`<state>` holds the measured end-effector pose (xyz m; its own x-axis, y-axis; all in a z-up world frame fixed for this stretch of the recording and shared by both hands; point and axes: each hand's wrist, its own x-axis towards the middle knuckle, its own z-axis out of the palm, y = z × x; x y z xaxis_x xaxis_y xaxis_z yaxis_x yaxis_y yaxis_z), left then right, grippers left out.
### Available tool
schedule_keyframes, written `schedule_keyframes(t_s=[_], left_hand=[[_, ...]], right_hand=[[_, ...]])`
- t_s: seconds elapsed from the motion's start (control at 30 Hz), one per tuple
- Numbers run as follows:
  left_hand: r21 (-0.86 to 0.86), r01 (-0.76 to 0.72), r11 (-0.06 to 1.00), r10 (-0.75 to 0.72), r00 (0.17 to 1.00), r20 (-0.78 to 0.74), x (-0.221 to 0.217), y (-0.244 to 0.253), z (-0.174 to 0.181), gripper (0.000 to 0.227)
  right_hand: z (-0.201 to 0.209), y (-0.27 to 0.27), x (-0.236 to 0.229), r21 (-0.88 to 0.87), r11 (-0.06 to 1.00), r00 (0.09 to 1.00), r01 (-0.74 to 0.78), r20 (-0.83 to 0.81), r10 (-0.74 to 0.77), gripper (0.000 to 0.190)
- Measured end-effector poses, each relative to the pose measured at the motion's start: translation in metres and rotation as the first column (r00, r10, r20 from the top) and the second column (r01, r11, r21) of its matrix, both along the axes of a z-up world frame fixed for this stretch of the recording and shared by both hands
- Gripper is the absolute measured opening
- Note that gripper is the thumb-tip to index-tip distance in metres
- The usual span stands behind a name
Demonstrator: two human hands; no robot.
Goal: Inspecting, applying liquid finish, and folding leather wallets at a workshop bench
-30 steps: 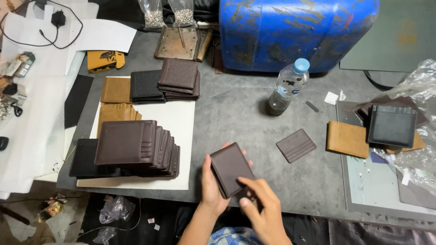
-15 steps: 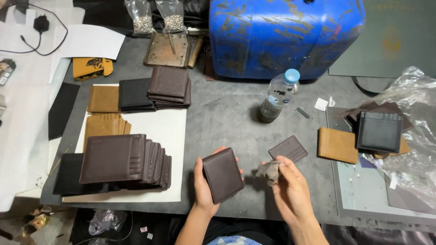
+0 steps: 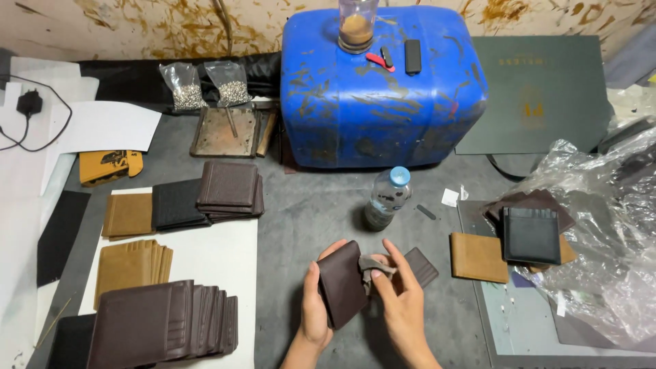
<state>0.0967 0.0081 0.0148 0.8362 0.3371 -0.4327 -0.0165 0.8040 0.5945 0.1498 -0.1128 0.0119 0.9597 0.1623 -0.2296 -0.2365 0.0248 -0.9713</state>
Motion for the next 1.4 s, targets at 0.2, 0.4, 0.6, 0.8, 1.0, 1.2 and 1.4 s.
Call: schedule_keyframes(t_s=[0.2,0.4,0.6,0.8,1.0,1.2,1.4], left_hand=[[-0.030,0.017,0.999,-0.014,0.995,0.100,0.015,-0.001,0.004,0.079],[0.069,-0.037,0.997,0.029,0.992,0.124,0.029,0.012,0.007,0.081],[0.086,-0.091,0.992,0.091,0.996,0.006,0.031,0.008,0.015,0.078],[0.108,-0.102,0.989,0.097,0.994,0.051,0.015,0.007,0.004,0.081],[0.089,-0.091,0.992,0.091,0.996,0.003,-0.003,0.002,0.001,0.085],[0.065,-0.101,0.993,0.105,0.992,-0.063,-0.023,-0.014,-0.021,0.082],[0.031,-0.038,0.999,0.039,0.999,-0.038,-0.044,-0.050,-0.068,0.082]], right_hand=[[-0.008,-0.005,0.015,-0.031,0.998,0.947,0.050,0.319,-0.037,0.022],[0.072,-0.007,0.059,-0.034,0.946,0.699,0.323,0.683,-0.214,0.021],[0.093,0.004,0.110,-0.396,0.885,0.277,0.245,0.903,0.327,0.031],[0.059,0.018,0.116,-0.355,0.841,0.075,0.408,0.931,0.356,0.030],[0.056,0.016,0.114,-0.200,0.892,0.233,0.405,0.966,0.111,0.022],[0.046,-0.025,0.091,-0.049,0.794,0.574,0.606,0.718,-0.394,0.028],[-0.014,-0.057,0.081,0.458,0.536,0.684,0.710,-0.265,-0.680,0.038]])
